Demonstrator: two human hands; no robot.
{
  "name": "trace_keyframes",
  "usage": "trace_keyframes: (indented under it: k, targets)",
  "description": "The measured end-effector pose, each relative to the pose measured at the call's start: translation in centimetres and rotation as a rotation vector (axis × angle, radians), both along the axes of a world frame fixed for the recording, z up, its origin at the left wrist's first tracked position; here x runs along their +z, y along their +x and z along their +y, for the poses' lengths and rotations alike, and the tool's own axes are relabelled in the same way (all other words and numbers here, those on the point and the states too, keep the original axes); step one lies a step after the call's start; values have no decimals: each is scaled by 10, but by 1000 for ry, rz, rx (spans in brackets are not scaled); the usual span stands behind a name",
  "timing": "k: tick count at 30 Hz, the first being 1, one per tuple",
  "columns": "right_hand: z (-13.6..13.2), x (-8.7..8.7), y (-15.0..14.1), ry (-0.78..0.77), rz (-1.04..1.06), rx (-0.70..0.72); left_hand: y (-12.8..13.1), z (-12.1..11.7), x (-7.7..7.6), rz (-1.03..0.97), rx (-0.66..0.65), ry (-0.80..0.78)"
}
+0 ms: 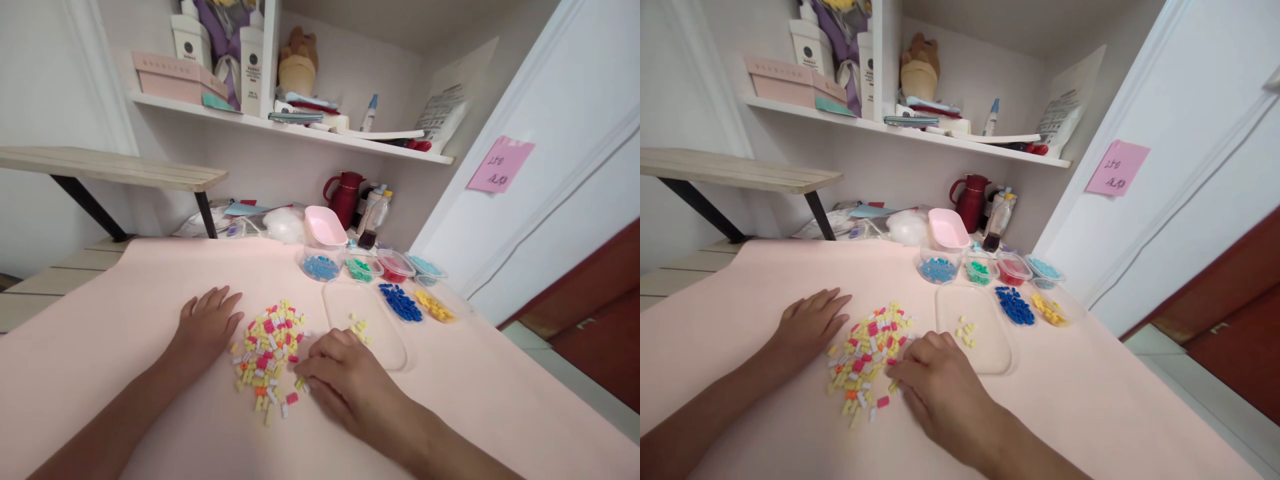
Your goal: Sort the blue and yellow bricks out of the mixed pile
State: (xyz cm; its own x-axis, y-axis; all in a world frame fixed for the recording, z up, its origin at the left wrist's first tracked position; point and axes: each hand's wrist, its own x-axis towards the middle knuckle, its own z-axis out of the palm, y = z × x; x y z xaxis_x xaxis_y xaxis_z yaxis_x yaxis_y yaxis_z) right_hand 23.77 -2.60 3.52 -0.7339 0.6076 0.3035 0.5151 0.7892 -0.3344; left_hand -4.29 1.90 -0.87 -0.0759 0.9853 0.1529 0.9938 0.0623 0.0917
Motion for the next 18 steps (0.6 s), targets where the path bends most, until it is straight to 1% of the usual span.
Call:
trace_keyframes:
  k: [6, 12, 18]
  targets:
    - [-6, -5, -7, 0, -70, 0, -1, 0, 0, 5, -6, 6]
    - [-5, -7, -7, -17, -68, -3, 0, 0, 1, 18, -5, -6]
    - [-3, -8, -7, 12, -87, -23, -2, 1, -1, 7, -18, 15]
